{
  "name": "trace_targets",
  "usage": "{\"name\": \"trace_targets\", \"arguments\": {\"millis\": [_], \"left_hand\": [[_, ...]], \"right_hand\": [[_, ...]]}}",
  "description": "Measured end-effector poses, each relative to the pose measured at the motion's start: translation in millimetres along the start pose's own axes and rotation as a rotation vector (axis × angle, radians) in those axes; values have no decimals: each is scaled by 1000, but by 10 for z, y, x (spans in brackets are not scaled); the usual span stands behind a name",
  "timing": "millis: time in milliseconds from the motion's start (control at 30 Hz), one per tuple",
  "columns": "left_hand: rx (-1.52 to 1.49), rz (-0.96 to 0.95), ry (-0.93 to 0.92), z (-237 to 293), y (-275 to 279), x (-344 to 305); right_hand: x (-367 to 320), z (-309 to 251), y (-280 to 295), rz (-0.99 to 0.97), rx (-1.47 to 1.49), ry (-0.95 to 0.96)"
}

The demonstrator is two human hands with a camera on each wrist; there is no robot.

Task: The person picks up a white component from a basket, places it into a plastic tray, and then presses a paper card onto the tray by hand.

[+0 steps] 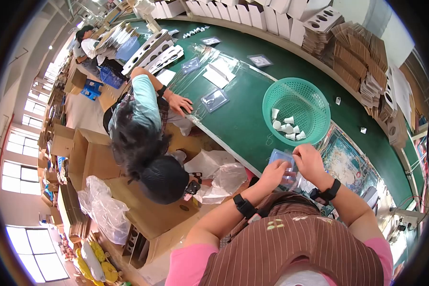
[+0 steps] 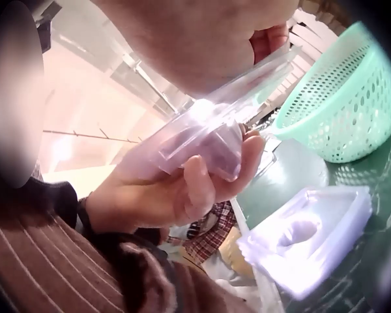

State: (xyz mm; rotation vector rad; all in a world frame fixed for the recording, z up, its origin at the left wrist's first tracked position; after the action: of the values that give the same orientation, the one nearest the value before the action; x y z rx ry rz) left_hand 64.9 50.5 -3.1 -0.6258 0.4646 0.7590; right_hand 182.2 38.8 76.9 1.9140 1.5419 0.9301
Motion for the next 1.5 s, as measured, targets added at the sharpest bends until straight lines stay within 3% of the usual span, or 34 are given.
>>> {"name": "trace_targets", "arguments": {"millis": [33, 100, 133, 167, 233, 267, 333, 400, 467, 500, 600, 667, 733, 800, 867, 967, 1100, 1133, 1167, 1200, 1267, 1333, 1367, 1400, 1500], "left_hand": [[-1, -6, -6, -11, 10, -23], [101, 39, -120, 38, 56, -77], [104, -53, -119, -14, 88, -20], [164, -33, -124, -7, 128, -39], [726, 113, -306, -286, 454, 277], [730, 92, -318, -252, 438, 261], [969, 126, -360, -116, 379, 148], [920, 129, -458, -15, 314, 88], [1049, 105, -479, -12, 329, 126], [1045, 104, -479, 25, 316, 103], [1003, 226, -405, 142, 408, 45], [964, 214, -346, 141, 495, 125], [842, 205, -341, 103, 538, 180], [722, 196, -337, 111, 556, 206], [550, 179, -302, 132, 561, 189], [461, 142, -307, 95, 674, 263], [311, 67, -276, 160, 712, 221], [311, 58, -275, 192, 700, 209], [445, 195, -434, 358, 732, 136], [577, 333, -594, 518, 743, 29], [480, 317, -557, 647, 721, 16], [-136, 153, -175, 538, 643, 149], [-164, 81, -186, 577, 528, 174], [-154, 78, -178, 586, 437, 193], [-292, -69, -215, 652, 83, 232]], "right_hand": [[-17, 20, -68, 3, -8, 2], [-99, 228, -255, -123, 176, -196], [-111, 239, -299, -166, 211, -175], [-110, 265, -347, -214, 390, -251], [-99, 298, -349, -217, 481, -286], [-86, 300, -333, -224, 519, -302], [-34, 259, -231, -246, 443, -262], [60, 292, -138, -283, 369, -225], [314, 426, 128, -85, 312, -192], [439, 498, 175, -87, 308, -194], [821, 714, 236, -80, 190, -194], [1054, 793, 57, -251, -91, -157], [1227, 879, -135, -266, -145, -101], [1346, 944, -440, -488, -375, -86], [1398, 959, -579, -461, -355, -79], [1406, 1126, -887, -569, -516, -11], [1348, 1088, -692, -585, -521, -33], [1362, 1026, -512, -428, -350, -40], [1359, 967, -301, -268, -182, -45], [1293, 904, -155, -263, -188, -53], [1073, 796, 84, -235, 514, -322], [813, 570, 207, -167, 687, -381], [661, 483, 239, -103, 864, -437], [540, 381, 261, -94, 871, -444], [321, 68, 445, 32, 436, -209]]}}
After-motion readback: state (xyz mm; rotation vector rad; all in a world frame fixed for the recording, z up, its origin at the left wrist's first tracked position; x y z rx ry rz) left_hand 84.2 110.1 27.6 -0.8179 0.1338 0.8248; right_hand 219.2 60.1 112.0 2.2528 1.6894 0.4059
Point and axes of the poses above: each hand's wrist, its own x-axis towards the middle knuckle, its own y-axis out of the back of the hand, z = x × y, the point moved 7 cm from there along x, towards the middle knuckle, and after that the axes turned 5 degrees about x, right-handed, at the moved point
